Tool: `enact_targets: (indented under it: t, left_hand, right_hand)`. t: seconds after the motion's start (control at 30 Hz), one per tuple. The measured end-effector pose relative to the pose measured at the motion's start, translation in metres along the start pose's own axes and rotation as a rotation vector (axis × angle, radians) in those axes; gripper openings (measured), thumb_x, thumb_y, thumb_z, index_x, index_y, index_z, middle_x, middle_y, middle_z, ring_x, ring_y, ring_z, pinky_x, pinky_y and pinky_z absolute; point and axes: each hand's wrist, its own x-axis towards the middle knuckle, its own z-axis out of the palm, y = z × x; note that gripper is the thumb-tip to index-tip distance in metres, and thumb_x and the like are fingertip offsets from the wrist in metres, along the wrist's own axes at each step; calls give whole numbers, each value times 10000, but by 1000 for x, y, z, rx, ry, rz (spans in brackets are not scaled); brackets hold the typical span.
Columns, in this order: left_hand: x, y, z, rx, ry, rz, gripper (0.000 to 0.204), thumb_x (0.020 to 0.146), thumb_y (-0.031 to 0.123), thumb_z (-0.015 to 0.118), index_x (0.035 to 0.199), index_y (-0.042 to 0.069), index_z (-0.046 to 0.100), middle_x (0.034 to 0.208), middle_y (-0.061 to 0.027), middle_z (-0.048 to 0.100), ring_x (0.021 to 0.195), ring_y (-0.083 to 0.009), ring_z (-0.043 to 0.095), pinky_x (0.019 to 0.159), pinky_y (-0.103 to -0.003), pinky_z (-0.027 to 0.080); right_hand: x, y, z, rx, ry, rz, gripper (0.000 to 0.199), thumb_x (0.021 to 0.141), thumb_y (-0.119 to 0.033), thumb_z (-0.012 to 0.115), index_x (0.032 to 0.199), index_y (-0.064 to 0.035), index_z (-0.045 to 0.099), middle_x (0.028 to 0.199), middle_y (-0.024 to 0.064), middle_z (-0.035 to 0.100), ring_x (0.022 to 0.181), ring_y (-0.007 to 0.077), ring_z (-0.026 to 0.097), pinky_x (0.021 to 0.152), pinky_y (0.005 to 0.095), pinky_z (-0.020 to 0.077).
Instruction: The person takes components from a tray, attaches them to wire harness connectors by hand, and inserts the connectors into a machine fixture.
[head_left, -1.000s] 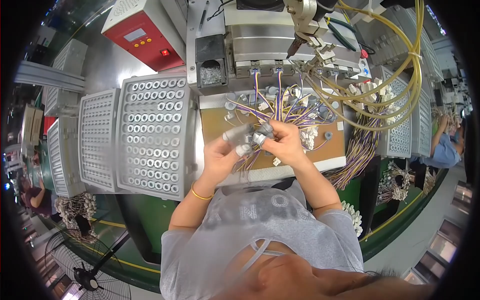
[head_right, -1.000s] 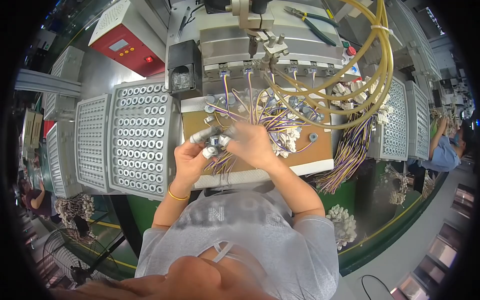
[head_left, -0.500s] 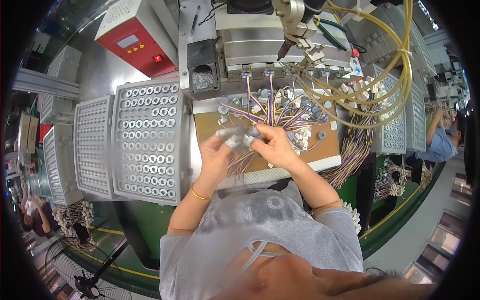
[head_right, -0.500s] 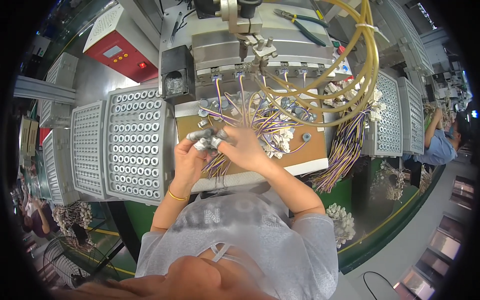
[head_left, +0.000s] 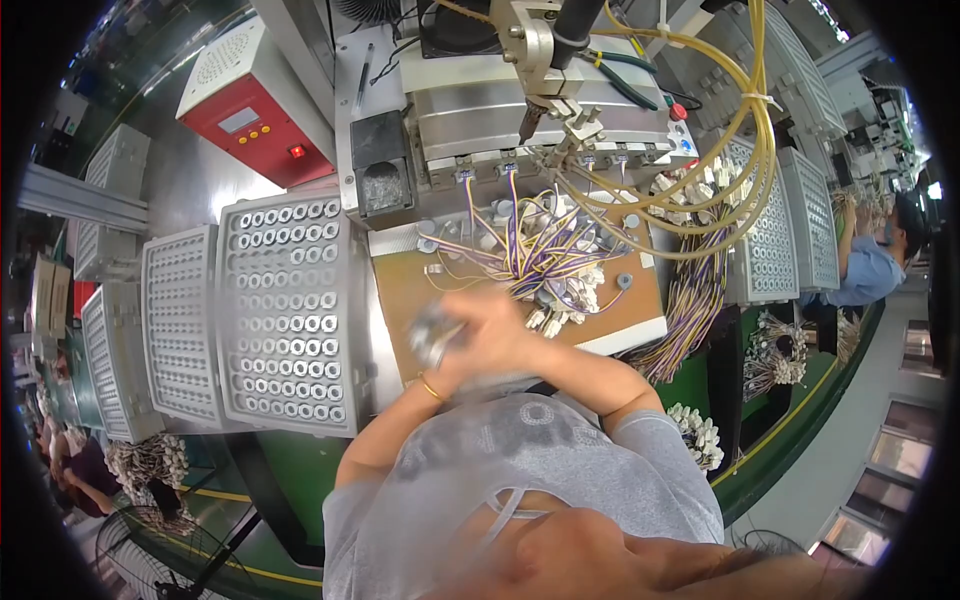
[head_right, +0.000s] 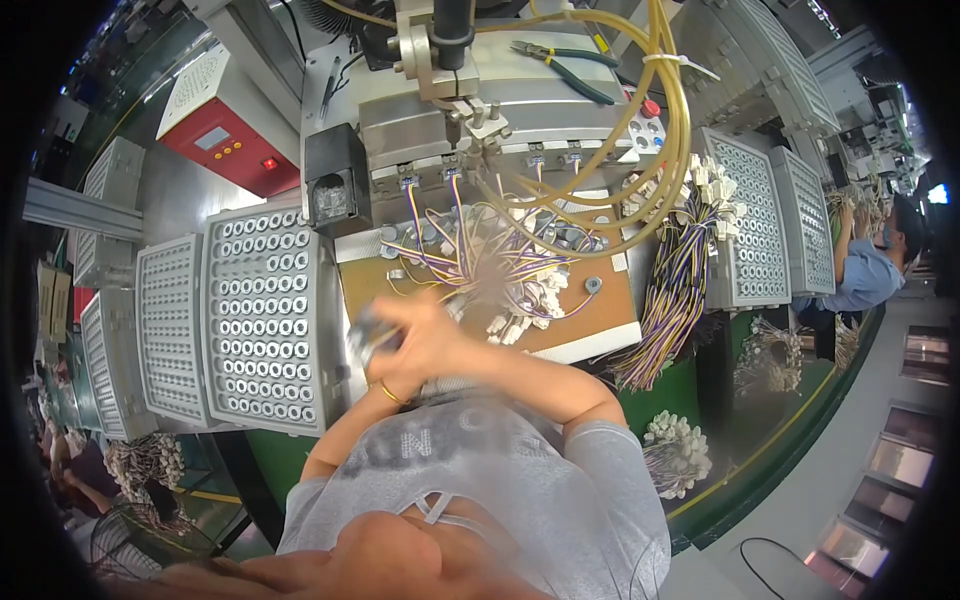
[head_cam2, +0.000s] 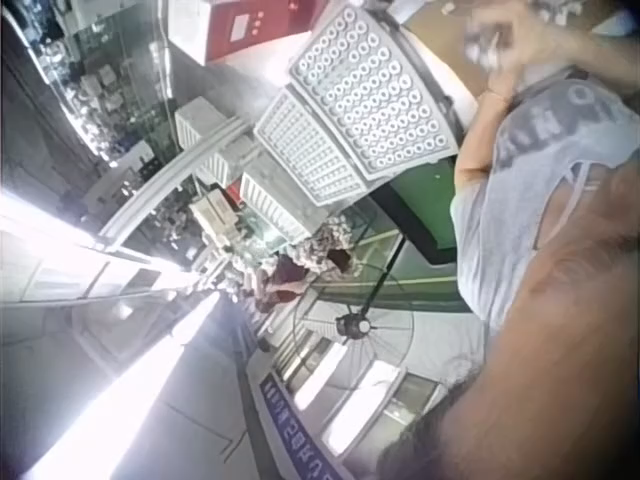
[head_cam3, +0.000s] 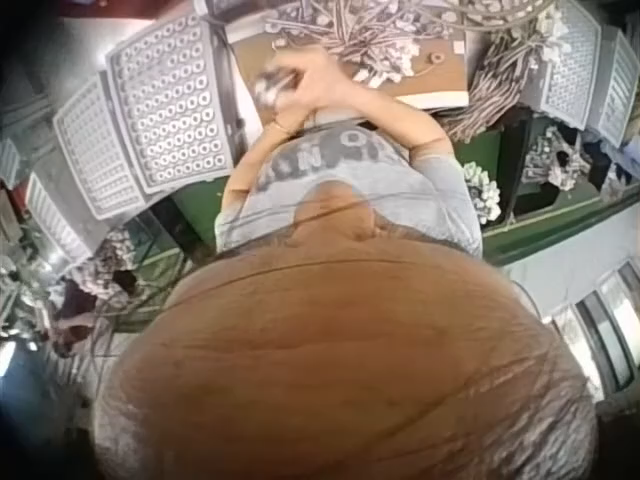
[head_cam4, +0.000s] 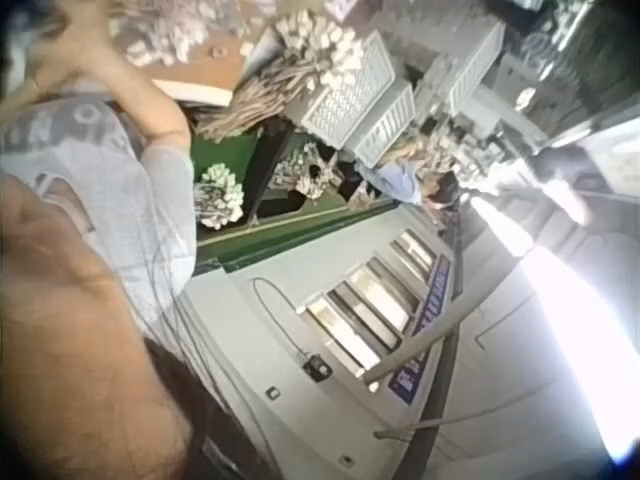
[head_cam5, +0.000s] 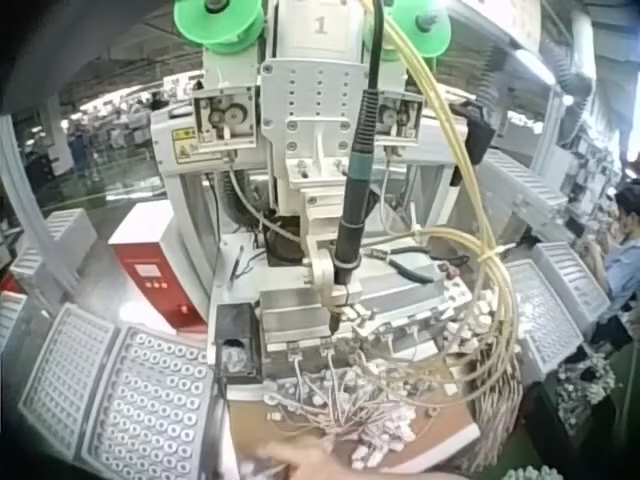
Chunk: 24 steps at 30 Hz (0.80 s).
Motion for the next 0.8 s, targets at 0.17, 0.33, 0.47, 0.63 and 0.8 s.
enact_targets:
  t: [0.17, 0.33, 0.47, 0.63, 0.8]
  left_hand:
    - [16, -8, -10, 643, -34, 574, 106, 706, 160, 558, 753, 85, 617, 711, -65, 532, 730, -259, 545, 597, -334, 451]
    - [21, 4, -4, 569, 54, 259, 194, 667, 107, 612, 855, 80, 651, 723, -95, 562, 661, -265, 546, 580, -352, 445]
    - [25, 9, -9, 577, 60, 190, 191, 681, 65, 616, 870, 40, 626, 685, -109, 554, 607, -275, 527, 560, -352, 423]
    - [29, 12, -10, 485, 1, 123, 208, 706, 26, 606, 914, 30, 614, 741, -112, 584, 655, -224, 565, 604, -304, 454]
    - [32, 15, -13, 28, 72, -163, 199, 732, -8, 595, 927, 24, 613, 773, -95, 599, 677, -159, 581, 626, -246, 468]
  right_hand:
    - [-12, -5, -21, -118, -181, -392, 286, 498, -185, 715, 736, -72, 604, 594, 58, 554, 493, 196, 525, 478, 291, 410]
    - [-13, 25, -133, -259, 806, 113, 68, 672, -75, 599, 727, -40, 582, 553, -25, 477, 456, 79, 432, 407, 225, 349]
    - [-26, 85, -199, 295, 1112, 32, 102, 803, -70, 503, 711, -41, 535, 556, -20, 488, 435, 69, 450, 377, 205, 346]
    - [-12, 105, -196, 422, 1152, 104, 210, 855, -118, 462, 666, -36, 502, 520, 6, 475, 383, 91, 439, 340, 223, 345]
    - [-11, 106, -199, 410, 1124, 134, 212, 861, -134, 462, 682, -29, 506, 525, 14, 482, 384, 101, 449, 350, 224, 369]
